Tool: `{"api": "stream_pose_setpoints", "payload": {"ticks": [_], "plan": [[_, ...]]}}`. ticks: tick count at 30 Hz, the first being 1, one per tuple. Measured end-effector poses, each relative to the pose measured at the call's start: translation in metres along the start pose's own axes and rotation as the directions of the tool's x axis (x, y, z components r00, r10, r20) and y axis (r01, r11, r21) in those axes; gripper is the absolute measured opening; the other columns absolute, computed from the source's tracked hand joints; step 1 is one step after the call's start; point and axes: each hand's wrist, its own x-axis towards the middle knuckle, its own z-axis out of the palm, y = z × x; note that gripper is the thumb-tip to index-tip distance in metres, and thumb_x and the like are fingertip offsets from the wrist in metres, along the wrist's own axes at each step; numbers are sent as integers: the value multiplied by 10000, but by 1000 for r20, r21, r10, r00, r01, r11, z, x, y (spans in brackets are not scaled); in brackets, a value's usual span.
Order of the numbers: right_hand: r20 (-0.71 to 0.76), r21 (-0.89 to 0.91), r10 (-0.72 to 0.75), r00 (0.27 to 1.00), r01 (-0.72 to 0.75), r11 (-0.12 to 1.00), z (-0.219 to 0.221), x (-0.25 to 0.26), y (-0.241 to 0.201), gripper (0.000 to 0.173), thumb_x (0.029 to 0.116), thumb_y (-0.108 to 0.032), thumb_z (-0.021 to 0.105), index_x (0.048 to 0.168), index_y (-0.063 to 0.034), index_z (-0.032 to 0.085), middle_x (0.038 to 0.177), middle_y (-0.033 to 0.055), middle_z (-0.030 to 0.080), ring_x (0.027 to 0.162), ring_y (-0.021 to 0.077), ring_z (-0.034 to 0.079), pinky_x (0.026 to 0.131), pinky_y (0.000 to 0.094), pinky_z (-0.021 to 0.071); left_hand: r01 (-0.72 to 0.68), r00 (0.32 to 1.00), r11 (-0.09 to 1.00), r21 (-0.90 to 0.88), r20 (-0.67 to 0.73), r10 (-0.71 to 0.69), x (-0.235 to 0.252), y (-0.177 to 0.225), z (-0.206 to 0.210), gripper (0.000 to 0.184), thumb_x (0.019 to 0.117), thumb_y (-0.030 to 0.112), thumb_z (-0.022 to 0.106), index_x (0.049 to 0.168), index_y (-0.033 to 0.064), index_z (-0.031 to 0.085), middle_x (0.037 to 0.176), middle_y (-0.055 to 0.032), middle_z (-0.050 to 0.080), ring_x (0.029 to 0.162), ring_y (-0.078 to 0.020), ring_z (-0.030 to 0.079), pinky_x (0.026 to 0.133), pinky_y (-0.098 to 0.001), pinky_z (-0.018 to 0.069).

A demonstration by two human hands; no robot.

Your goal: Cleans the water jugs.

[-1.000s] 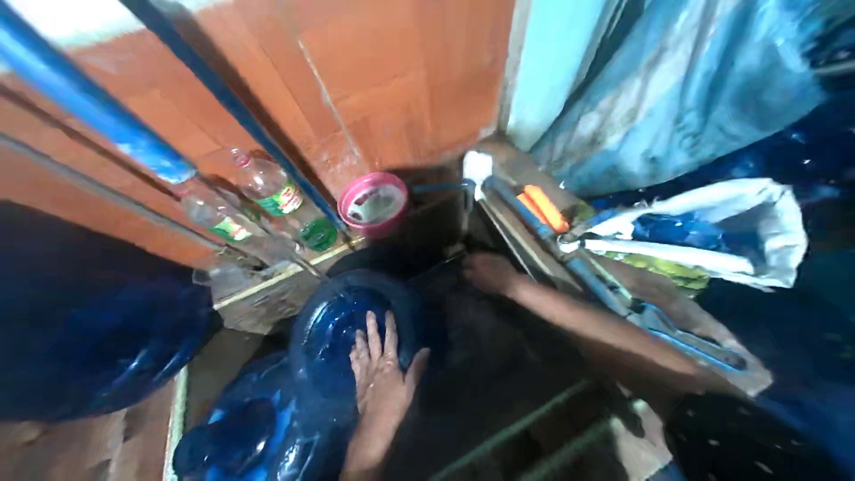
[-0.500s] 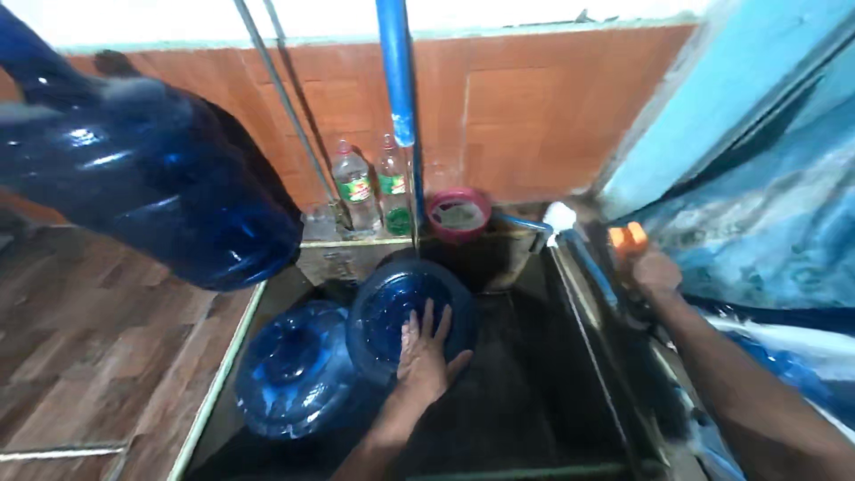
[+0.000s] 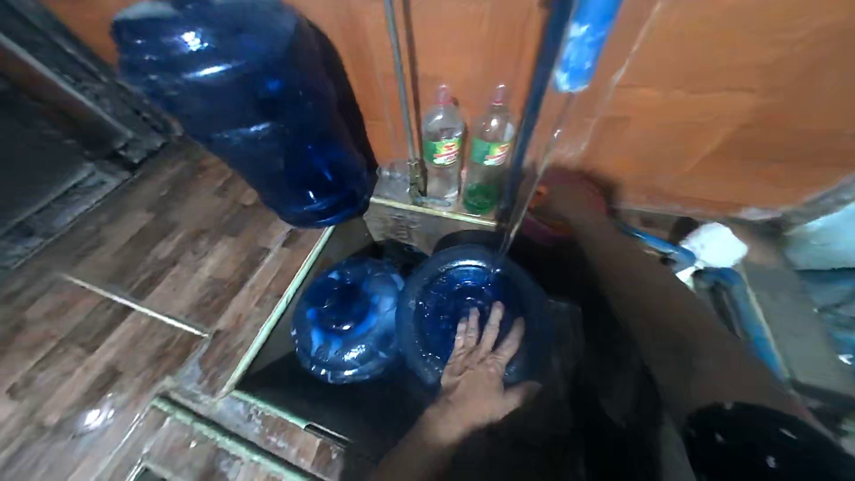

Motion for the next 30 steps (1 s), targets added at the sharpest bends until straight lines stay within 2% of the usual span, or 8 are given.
{"api": "stream_pose_setpoints", "payload": {"ticks": [3, 7, 13, 20, 23, 25, 28, 30], "plan": [[-4, -11, -22, 1000, 22, 1000, 13, 13, 4, 539, 1024, -438, 587, 1221, 58, 662, 1231, 324, 651, 1180, 525, 608, 951, 755, 439, -15, 1000, 1000, -8, -21, 15, 0, -1, 3, 803, 927, 615, 615, 1600, 248, 377, 1695, -123, 219, 1548, -446, 170, 1244, -577, 135], [-12, 31, -24, 1000, 24, 999, -7, 5, 11, 546, 980, -347, 697, 1311, 77, 601, 1274, 361, 611, 1213, 557, 573, 977, 757, 419, 3, 1000, 1000, -6, 23, -3, 3, 2, 0, 798, 945, 620, 588, 1612, 255, 347, 1707, -113, 178, 1559, -428, 139, 1251, -568, 105], [-298, 167, 1, 955, 50, 985, -30, -54, 28, 633, 1015, -424, 628, 1479, -19, 482, 1265, 355, 624, 1175, 579, 591, 951, 755, 433, -3, 999, 1000, 27, -44, 4, 7, 2, 1, 792, 941, 622, 587, 1599, 232, 380, 1691, -150, 219, 1545, -449, 177, 1243, -587, 141], [-296, 361, 495, 817, -385, 849, -57, -175, 200, 617, 1011, -475, 609, 1436, -34, 535, 1266, 334, 630, 1177, 540, 606, 962, 749, 445, -41, 999, 993, 109, -27, 44, 21, 0, 3, 825, 926, 665, 567, 1596, 219, 386, 1682, -181, 229, 1516, -497, 225, 1217, -628, 179], [-256, 349, 608, 752, -514, 784, -22, -221, 255, 608, 1049, -479, 539, 1459, -30, 507, 1284, 356, 611, 1187, 570, 587, 952, 764, 433, -48, 999, 992, 118, -19, 51, 21, 0, 4, 820, 932, 684, 525, 1599, 230, 380, 1687, -173, 216, 1515, -506, 215, 1214, -634, 170], [-145, 286, 604, 783, -552, 784, 13, -235, 280, 614, 1063, -491, 496, 1525, -90, 449, 1306, 348, 606, 1207, 565, 579, 974, 755, 428, -34, 999, 993, 112, 6, 34, 20, 3, 3, 808, 942, 678, 521, 1604, 239, 368, 1696, -150, 200, 1530, -485, 189, 1224, -616, 159], [3, 110, 531, 847, -528, 842, 16, -225, 266, 569, 1093, -414, 460, 1505, -23, 475, 1431, 349, 523, 1335, 548, 489, 1079, 708, 375, -32, 999, 996, 84, -1, 32, 17, 3, 0, 787, 949, 653, 537, 1597, 235, 382, 1692, -148, 216, 1530, -482, 190, 1223, -612, 168], [-79, 56, 466, 881, -463, 885, -6, -205, 217, 553, 1079, -327, 525, 1493, 35, 466, 1491, 376, 430, 1366, 573, 429, 1088, 708, 362, -43, 999, 997, 69, -9, 43, 16, 2, 1, 786, 950, 647, 540, 1596, 226, 386, 1687, -160, 224, 1526, -491, 197, 1221, -615, 175]]}}
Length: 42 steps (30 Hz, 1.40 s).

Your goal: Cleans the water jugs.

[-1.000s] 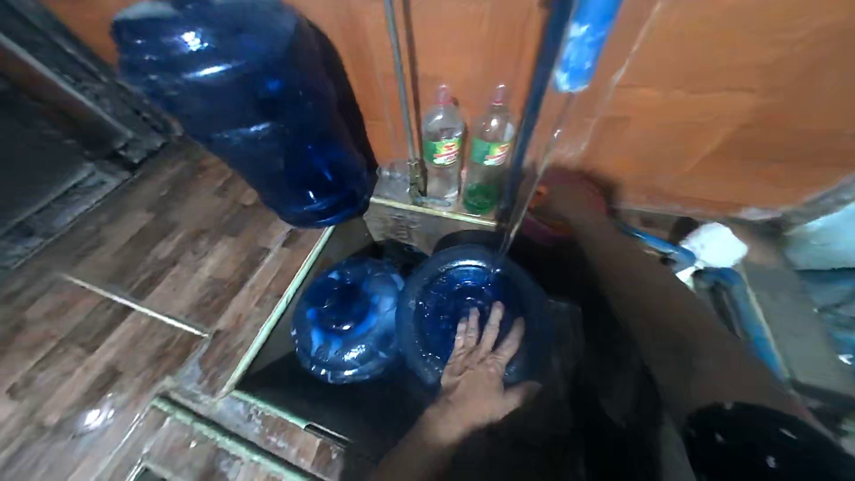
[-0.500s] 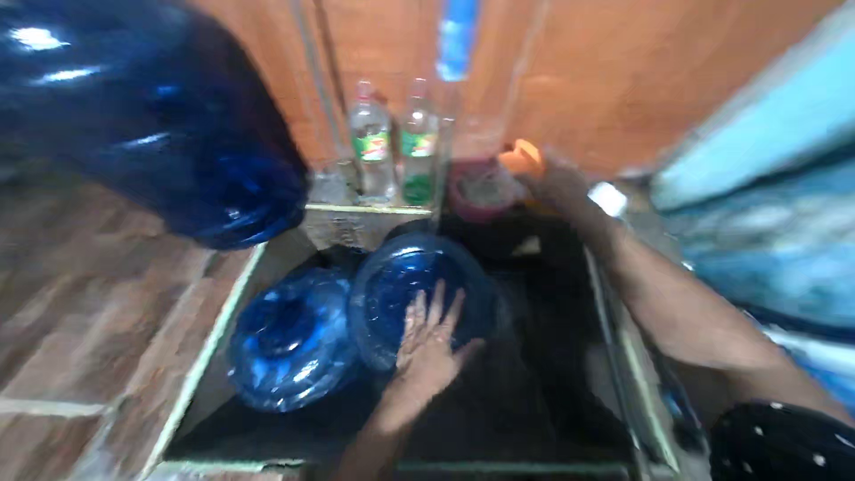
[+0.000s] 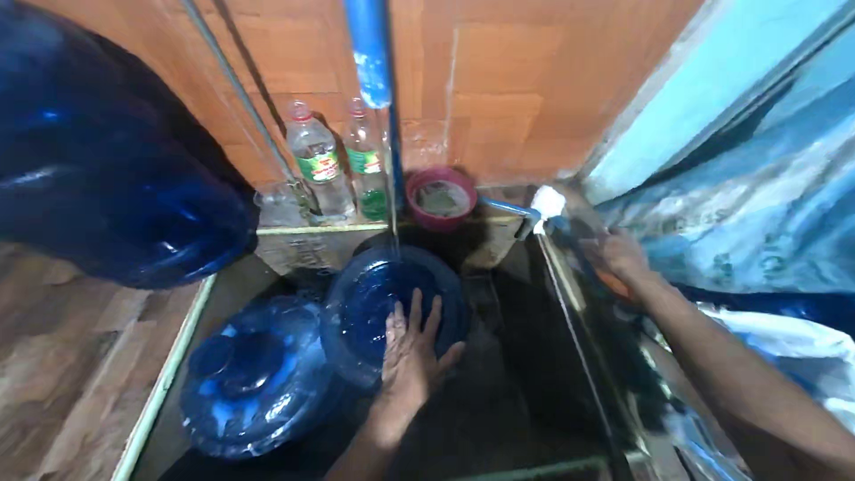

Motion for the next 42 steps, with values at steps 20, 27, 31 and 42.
{"api": "stream_pose_setpoints", "payload": {"ticks": [20, 27, 31, 42], "plan": [[-127, 116, -612, 780, 625, 772, 39, 44, -285, 401, 1048, -244, 568, 1336, 32, 605, 1364, 318, 572, 1260, 498, 568, 1013, 682, 457, 49, 991, 989, -139, 128, -31, 8, 13, -7, 714, 1018, 578, 481, 1629, 254, 300, 1713, -120, 143, 1561, -443, 104, 1252, -573, 111], [-348, 24, -708, 614, 761, 648, 104, -54, -227, 480, 1047, -240, 522, 1355, 123, 585, 1455, 323, 530, 1366, 481, 513, 1142, 574, 411, 20, 943, 997, -73, -331, -43, 10, 4, -3, 482, 928, 209, 684, 1354, -13, 635, 1488, -310, 488, 1422, -502, 414, 1151, -676, 285], [-300, 92, -565, 769, 612, 785, 97, -66, -184, 494, 1065, -200, 480, 1453, 104, 488, 1554, 305, 425, 1425, 450, 459, 1176, 539, 386, 410, 885, 793, -450, -14, -466, 22, -38, -38, 1020, 848, 468, 811, 1573, -15, 280, 1544, -274, 412, 1401, -399, 464, 1123, -565, 410], [-318, 551, -530, 786, 608, 571, 103, -114, -226, 319, 1023, -41, 514, 1279, 29, 692, 1455, 187, 590, 1412, 319, 510, 1199, 444, 374, 229, 941, 745, -627, -52, -334, 53, -4, -15, 920, 871, 214, 803, 1563, -55, 259, 1582, -297, 342, 1435, -406, 412, 1155, -527, 375]]}}
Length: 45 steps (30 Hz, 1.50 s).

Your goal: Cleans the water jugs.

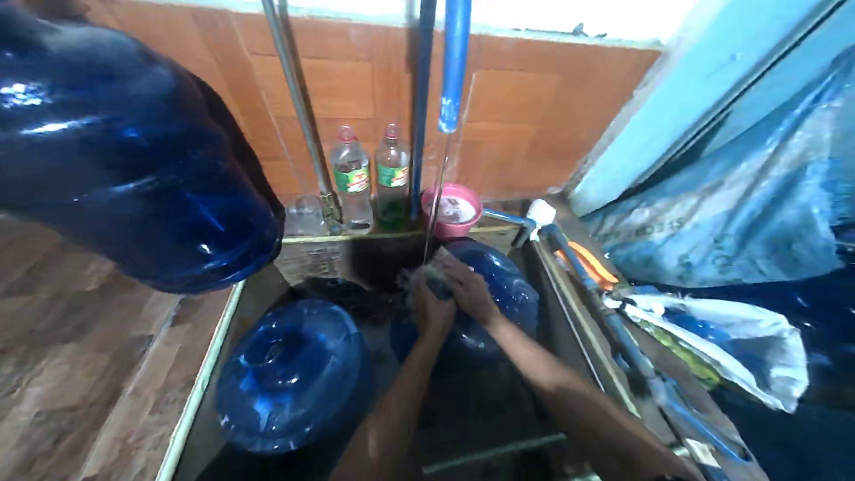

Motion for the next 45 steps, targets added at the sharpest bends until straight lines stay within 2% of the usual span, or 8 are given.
{"api": "stream_pose_setpoints", "payload": {"ticks": [8, 14, 19, 23, 28, 37, 42, 45], "plan": [[-350, -42, 321, 880, -357, 933, -18, 15, 29, 287, 1025, -1, 517, 1247, 65, 688, 1445, 240, 577, 1394, 369, 511, 1186, 471, 372, 27, 999, 999, -32, 29, -26, -16, -14, 2, 904, 873, 272, 783, 1579, 1, 288, 1602, -262, 327, 1470, -428, 337, 1130, -630, 350], [-179, 88, 102, 979, -87, 992, 10, 8, 0, 282, 985, 28, 535, 1150, 9, 763, 1305, 170, 694, 1329, 280, 585, 1172, 417, 410, -82, 997, 987, -139, -18, 81, 2, -27, -6, 911, 826, 202, 820, 1566, 10, 324, 1537, -266, 420, 1417, -397, 421, 1131, -580, 380], [-390, -27, 400, 830, -444, 896, -15, 10, 16, 310, 1053, -59, 505, 1296, 41, 669, 1405, 230, 613, 1359, 361, 548, 1177, 491, 383, -30, 996, 994, -105, 77, 38, -17, -27, -11, 879, 882, 219, 775, 1586, 23, 287, 1587, -257, 347, 1450, -411, 368, 1119, -622, 366], [-291, 124, 136, 947, -104, 987, 21, -14, -7, 286, 973, 41, 527, 1143, 35, 757, 1315, 198, 683, 1341, 295, 582, 1179, 409, 415, -193, 980, 970, -147, 28, 199, 4, -32, -4, 846, 839, 151, 796, 1532, -50, 354, 1538, -284, 412, 1426, -394, 410, 1157, -538, 370], [-357, -22, 359, 862, -392, 920, -14, 4, 8, 306, 1041, -25, 500, 1279, 23, 686, 1423, 207, 608, 1366, 344, 547, 1172, 492, 394, -148, 982, 980, -132, 97, 161, -9, -30, -6, 867, 861, 185, 792, 1556, -27, 320, 1545, -282, 398, 1423, -382, 419, 1142, -527, 388], [-143, -169, 121, 982, -144, 975, -13, -125, -13, 250, 948, 39, 553, 1078, 44, 766, 1305, 180, 696, 1298, 367, 606, 1127, 515, 440, -88, 960, 996, 4, 267, 83, 52, -8, -46, 699, 928, 210, 740, 1496, -25, 409, 1388, -289, 548, 1269, -378, 561, 1058, -519, 465], [-202, -321, 411, 889, -456, 830, -42, -68, 36, 469, 1094, -217, 426, 1495, 17, 487, 1672, 230, 250, 1559, 391, 226, 1275, 517, 183, -144, 902, 985, 100, 423, 89, 25, 0, -20, 786, 915, 231, 765, 1552, 40, 345, 1412, -285, 533, 1267, -384, 572, 1046, -541, 480], [-263, -115, 270, 926, -308, 944, -12, -36, 22, 415, 1071, -179, 482, 1402, 49, 583, 1586, 225, 429, 1514, 363, 347, 1267, 498, 219, -226, 830, 961, 160, 548, 104, 27, 10, -7, 714, 930, 189, 744, 1529, 35, 388, 1399, -248, 563, 1270, -337, 580, 1065, -504, 472]]}}
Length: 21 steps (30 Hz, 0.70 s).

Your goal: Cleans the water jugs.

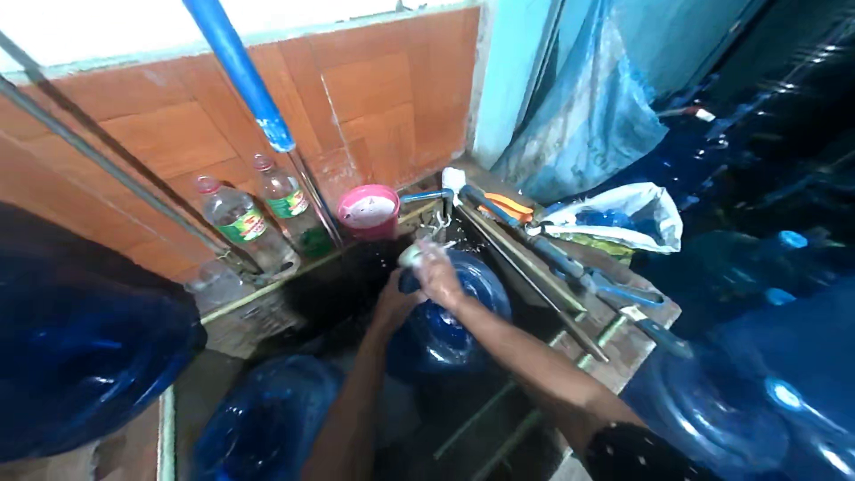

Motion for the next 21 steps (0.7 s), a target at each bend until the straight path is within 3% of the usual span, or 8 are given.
{"api": "stream_pose_setpoints", "payload": {"ticks": [3, 7, 11, 12, 15, 17, 19, 21], "plan": [[83, 35, -124, 989, 122, 992, -2, -1, -4, 352, 1070, -157, 472, 1281, 28, 685, 1443, 182, 601, 1424, 321, 490, 1238, 465, 307, 6, 1000, 994, 106, -27, -3, -3, -4, -7, 696, 900, 286, 792, 1448, -11, 482, 1401, -241, 563, 1295, -338, 560, 1092, -505, 450], [71, -22, 168, 983, -167, 986, -9, 20, -8, 373, 1066, -110, 462, 1378, 54, 584, 1465, 256, 540, 1417, 384, 470, 1206, 493, 341, 121, 956, 992, -31, -266, -125, -51, -14, 33, 1089, 790, 310, 869, 1596, -12, 210, 1599, -297, 293, 1434, -437, 389, 1147, -554, 386], [81, 244, -309, 947, 282, 928, 24, -17, -28, 288, 952, -28, 541, 1143, 110, 708, 1285, 301, 648, 1297, 424, 565, 1164, 509, 382, -46, 974, 997, -54, -222, 33, -43, -32, 15, 778, 856, 156, 807, 1470, -103, 405, 1464, -302, 480, 1361, -347, 493, 1136, -446, 415], [93, 219, -322, 942, 296, 930, 24, -14, -27, 273, 950, -40, 553, 1118, 106, 710, 1259, 297, 658, 1274, 426, 578, 1149, 524, 392, -66, 969, 994, -88, -243, 43, -43, -38, 13, 803, 836, 171, 813, 1465, -110, 400, 1471, -314, 449, 1367, -359, 471, 1138, -447, 409], [60, -45, 78, 995, -75, 996, -4, 23, -18, 350, 967, -58, 610, 1288, 80, 633, 1373, 304, 581, 1331, 444, 524, 1137, 562, 405, 25, 940, 970, -240, -326, -105, -58, -37, 40, 1029, 764, 279, 879, 1552, -33, 297, 1549, -308, 355, 1403, -389, 435, 1128, -497, 424], [-37, -87, 254, 966, -257, 963, -9, 35, -8, 390, 992, -72, 595, 1360, 57, 580, 1465, 291, 502, 1407, 451, 438, 1169, 571, 357, 85, 926, 965, -247, -338, -168, -61, -28, 53, 1040, 770, 288, 864, 1570, -18, 273, 1569, -295, 336, 1411, -397, 423, 1131, -517, 412], [-34, -36, 134, 990, -135, 990, -1, 17, -12, 333, 992, -60, 583, 1278, 109, 614, 1410, 323, 533, 1367, 475, 464, 1157, 577, 355, 111, 934, 971, -213, -310, -175, -52, -20, 49, 1006, 793, 277, 853, 1564, -18, 278, 1564, -292, 340, 1402, -408, 427, 1127, -529, 406], [37, 94, -149, 988, 145, 985, 17, -9, -22, 346, 970, -51, 552, 1240, 145, 646, 1350, 349, 584, 1322, 486, 517, 1164, 565, 352, 82, 943, 978, -190, -304, -138, -48, -22, 35, 991, 815, 249, 857, 1561, -42, 272, 1571, -304, 324, 1400, -419, 426, 1126, -524, 402]]}}
